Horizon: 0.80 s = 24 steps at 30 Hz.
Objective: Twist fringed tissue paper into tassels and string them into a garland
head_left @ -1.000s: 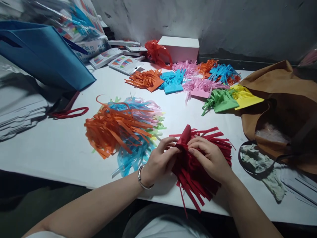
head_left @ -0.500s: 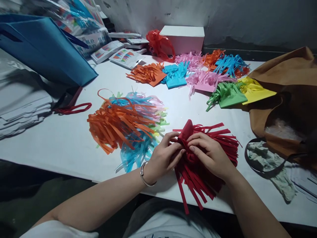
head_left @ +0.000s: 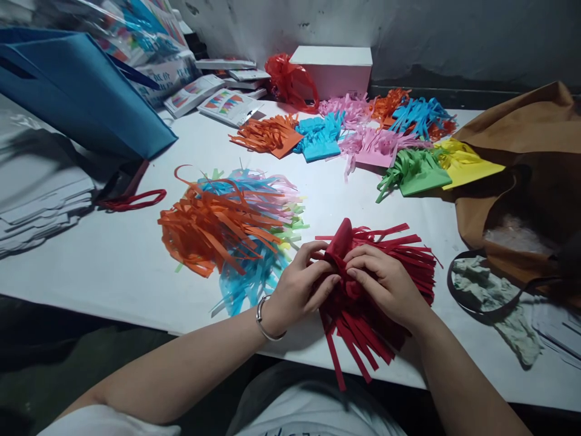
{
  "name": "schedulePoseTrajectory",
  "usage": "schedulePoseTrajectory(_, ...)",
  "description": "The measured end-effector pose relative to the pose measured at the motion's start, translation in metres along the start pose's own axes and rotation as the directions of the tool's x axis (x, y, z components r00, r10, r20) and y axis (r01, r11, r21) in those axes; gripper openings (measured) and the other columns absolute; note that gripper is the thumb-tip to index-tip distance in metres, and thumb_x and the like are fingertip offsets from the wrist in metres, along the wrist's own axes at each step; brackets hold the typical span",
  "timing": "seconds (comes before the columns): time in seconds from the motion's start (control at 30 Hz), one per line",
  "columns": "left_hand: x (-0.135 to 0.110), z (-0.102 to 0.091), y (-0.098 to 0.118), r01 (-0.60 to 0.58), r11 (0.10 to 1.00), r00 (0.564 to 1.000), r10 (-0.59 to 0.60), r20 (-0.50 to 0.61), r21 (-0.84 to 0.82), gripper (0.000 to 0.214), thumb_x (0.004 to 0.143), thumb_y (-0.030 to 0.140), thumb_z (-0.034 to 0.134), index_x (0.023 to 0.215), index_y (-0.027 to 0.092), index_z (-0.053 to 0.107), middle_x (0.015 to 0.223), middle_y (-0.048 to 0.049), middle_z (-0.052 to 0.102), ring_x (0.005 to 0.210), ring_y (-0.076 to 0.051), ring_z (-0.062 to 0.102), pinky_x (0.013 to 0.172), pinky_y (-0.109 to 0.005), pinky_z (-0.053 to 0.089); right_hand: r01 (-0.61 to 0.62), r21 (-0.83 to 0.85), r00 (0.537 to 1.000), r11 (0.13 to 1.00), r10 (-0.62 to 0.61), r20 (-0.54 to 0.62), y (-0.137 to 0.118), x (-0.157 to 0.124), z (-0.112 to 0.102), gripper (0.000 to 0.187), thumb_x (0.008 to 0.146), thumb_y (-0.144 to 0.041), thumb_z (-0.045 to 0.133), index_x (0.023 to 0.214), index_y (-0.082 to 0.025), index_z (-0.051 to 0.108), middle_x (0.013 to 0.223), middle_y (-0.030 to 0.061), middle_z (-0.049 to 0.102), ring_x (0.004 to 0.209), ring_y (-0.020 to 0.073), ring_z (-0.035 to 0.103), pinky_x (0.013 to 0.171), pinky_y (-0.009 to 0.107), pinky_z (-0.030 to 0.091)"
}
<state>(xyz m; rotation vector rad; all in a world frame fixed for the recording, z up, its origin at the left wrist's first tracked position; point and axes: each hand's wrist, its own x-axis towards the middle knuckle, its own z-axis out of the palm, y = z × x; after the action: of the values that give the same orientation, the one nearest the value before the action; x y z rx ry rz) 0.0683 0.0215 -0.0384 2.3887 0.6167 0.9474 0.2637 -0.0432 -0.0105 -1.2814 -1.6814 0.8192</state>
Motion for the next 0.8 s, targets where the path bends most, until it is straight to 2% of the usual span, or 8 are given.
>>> schedulePoseTrajectory(0.2, 0.000, 0.000, 0.001, 0.024, 0.998, 1.000, -0.024, -0.010, 0.050, 0.012, 0.093, 0.028, 0.062, 0.098, 0.017, 0.061, 0.122, -0.0124, 0.052, 0.109, -0.023, 0.059, 0.090, -0.034, 0.055, 0.004, 0.000, 1.000, 1.000, -0.004, 0.005, 0.000, -0.001, 0.004, 0.016, 0.096, -0.012, 0.054, 0.088, -0.019, 0.066, 0.099, 0.0018, 0.064, 0.094, 0.0133, 0.061, 0.087, 0.028, 0.046)
schedulePoseTrajectory(0.37, -0.001, 0.001, 0.001, 0.036, 0.998, 0.999, -0.034, -0.039, 0.048, 0.005, 0.093, 0.019, 0.057, 0.096, 0.017, 0.061, 0.120, -0.0116, 0.054, 0.103, -0.021, 0.061, 0.088, -0.033, 0.055, 0.042, -0.080, 0.999, 0.996, -0.043, -0.010, 0.001, -0.002, 0.007, 0.015, 0.095, -0.011, 0.055, 0.089, -0.019, 0.065, 0.098, 0.0027, 0.065, 0.094, 0.0150, 0.061, 0.089, 0.031, 0.047)
schedulePoseTrajectory(0.43, -0.001, 0.002, 0.001, 0.036, 0.999, 0.999, -0.035, -0.037, 0.036, 0.007, 0.093, 0.015, 0.056, 0.097, 0.017, 0.061, 0.120, -0.0116, 0.054, 0.103, -0.020, 0.062, 0.088, -0.032, 0.055, 0.074, -0.152, 0.994, 0.986, -0.085, -0.065, 0.000, -0.003, 0.007, 0.014, 0.095, -0.011, 0.055, 0.089, -0.019, 0.064, 0.098, 0.0036, 0.065, 0.094, 0.0159, 0.061, 0.088, 0.032, 0.049)
schedulePoseTrajectory(0.53, -0.001, 0.001, 0.001, 0.036, 0.999, 0.999, -0.034, -0.030, 0.037, 0.007, 0.093, 0.014, 0.056, 0.096, 0.017, 0.062, 0.119, -0.0118, 0.056, 0.104, -0.021, 0.061, 0.089, -0.033, 0.055, 0.116, -0.392, 0.944, 0.913, -0.224, -0.243, -0.002, -0.003, 0.007, 0.011, 0.093, -0.010, 0.055, 0.092, -0.018, 0.062, 0.098, 0.0072, 0.064, 0.095, 0.0196, 0.060, 0.090, 0.039, 0.049)
schedulePoseTrajectory(0.6, -0.001, 0.001, 0.001, 0.026, 0.999, 0.999, -0.026, -0.027, 0.035, 0.007, 0.093, 0.015, 0.056, 0.095, 0.017, 0.062, 0.118, -0.0116, 0.057, 0.104, -0.021, 0.062, 0.089, -0.033, 0.055, 0.130, -0.540, 0.895, 0.832, -0.333, -0.298, -0.005, -0.003, 0.009, 0.011, 0.091, -0.008, 0.055, 0.095, -0.017, 0.060, 0.098, 0.0096, 0.063, 0.097, 0.0222, 0.059, 0.091, 0.044, 0.049)
schedulePoseTrajectory(0.67, -0.001, 0.001, 0.001, 0.015, 0.999, 1.000, -0.014, -0.027, 0.028, 0.008, 0.092, 0.014, 0.055, 0.095, 0.017, 0.062, 0.117, -0.0114, 0.057, 0.103, -0.020, 0.062, 0.087, -0.032, 0.056, 0.160, -0.597, 0.882, 0.786, -0.386, -0.272, -0.009, -0.004, 0.014, 0.017, 0.089, -0.008, 0.057, 0.105, -0.016, 0.057, 0.105, 0.0126, 0.062, 0.102, 0.0250, 0.058, 0.094, 0.048, 0.049)
schedulePoseTrajectory(0.8, -0.001, 0.003, 0.000, -0.035, 0.999, 0.998, 0.036, -0.052, 0.032, 0.007, 0.090, 0.013, 0.055, 0.093, 0.017, 0.061, 0.119, -0.0128, 0.057, 0.105, -0.021, 0.062, 0.085, -0.031, 0.057, 0.175, -0.629, 0.920, 0.757, -0.354, -0.170, -0.015, -0.004, 0.028, 0.051, 0.088, -0.012, 0.055, 0.136, -0.014, 0.041, 0.132, 0.0184, 0.055, 0.125, 0.0303, 0.051, 0.106, 0.056, 0.042)
